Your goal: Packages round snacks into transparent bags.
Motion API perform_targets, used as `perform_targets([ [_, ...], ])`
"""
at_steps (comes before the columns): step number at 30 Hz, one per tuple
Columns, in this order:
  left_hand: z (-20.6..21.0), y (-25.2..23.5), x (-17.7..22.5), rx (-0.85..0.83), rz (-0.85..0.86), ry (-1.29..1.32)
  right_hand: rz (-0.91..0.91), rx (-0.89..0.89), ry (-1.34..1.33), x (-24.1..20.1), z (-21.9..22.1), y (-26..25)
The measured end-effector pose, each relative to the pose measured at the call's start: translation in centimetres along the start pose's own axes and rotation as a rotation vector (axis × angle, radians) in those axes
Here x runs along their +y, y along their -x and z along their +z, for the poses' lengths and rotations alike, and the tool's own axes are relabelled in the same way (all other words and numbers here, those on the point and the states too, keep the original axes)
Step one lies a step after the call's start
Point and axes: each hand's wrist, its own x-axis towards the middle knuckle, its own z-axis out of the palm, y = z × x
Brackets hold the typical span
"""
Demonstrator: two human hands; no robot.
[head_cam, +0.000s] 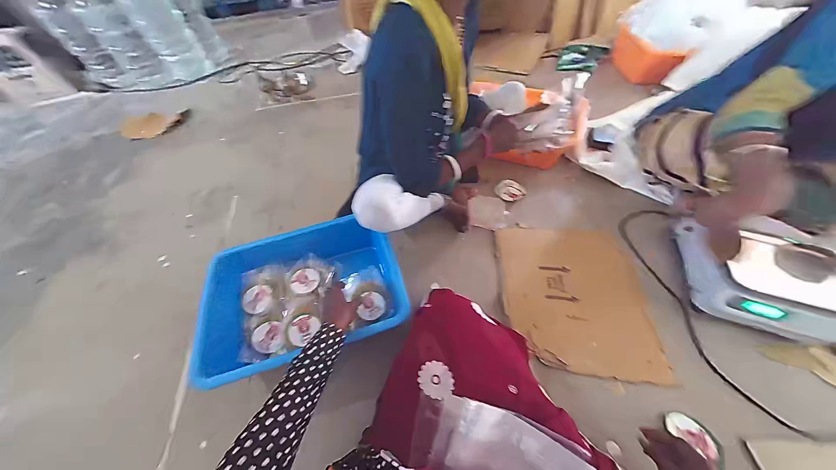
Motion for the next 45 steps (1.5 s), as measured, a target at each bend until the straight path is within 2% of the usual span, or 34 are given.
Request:
perform_targets([
  [2, -0.3, 2.1, 2.7, -0.004, 0.157, 0.051, 0.030, 0.051, -0.012, -0.2, 0.2, 0.2],
  [6, 0.6, 6.6, 8.6, 0.064, 0.625, 0.205, 0.097, 0.098, 0.060, -1.7, 0.1, 0.0],
  [9, 2.0, 9.8, 12.7, 0.030, 0.923, 0.301, 0.129, 0.100, 0.105, -2.4, -0.3, 0.0],
  [11, 3.1, 12.5, 14.9, -0.098, 1.021, 0.377, 0.133, 0.093, 0.098, -2.3, -0.2, 0.2],
  [13, 5.0, 15.8, 16.3, -0.324, 1.062, 0.391, 0.130, 0.103, 0.063, -1.9, -0.1, 0.1],
  [15, 8.0, 18.9, 16.6, -0.543, 1.123, 0.270, 0.107, 0.123, 0.039, -1.7, 0.0, 0.0],
  [17, 11.1, 21.6, 16.0, -0.650, 1.188, 0.051, 0.081, 0.134, 0.018, -1.7, 0.2, 0.1],
  [19, 13.6, 23.3, 15.0, -0.595, 1.214, -0.135, 0.055, 0.131, 0.010, -1.9, 0.1, 0.2],
  [20, 14.7, 23.6, 14.3, -0.525, 1.222, -0.135, 0.049, 0.133, 0.010, -2.1, 0.0, 0.4],
  [22, 16.4, 23.1, 13.0, -0.402, 1.213, 0.026, 0.055, 0.142, 0.004, -2.5, -0.1, 0.5],
  [25, 17.3, 22.2, 11.9, -0.427, 1.137, 0.266, 0.061, 0.140, -0.014, -2.7, 0.0, 0.4],
  [28, 17.3, 21.6, 11.6, -0.477, 1.109, 0.383, 0.068, 0.134, -0.018, -3.0, 0.0, 0.2],
  [32, 17.1, 21.1, 11.4, -0.438, 1.164, 0.431, 0.069, 0.129, -0.020, -2.9, 0.0, 0.2],
  [39, 16.2, 20.9, 11.1, -0.248, 1.301, 0.479, 0.069, 0.134, -0.016, -2.9, 0.1, 0.4],
  [43, 14.4, 20.6, 11.0, -0.184, 1.261, 0.559, 0.084, 0.152, -0.040, -3.1, -0.1, 0.4],
  [45, 13.1, 20.6, 11.1, -0.168, 1.224, 0.579, 0.077, 0.232, -0.088, -3.5, -0.4, 0.6],
])
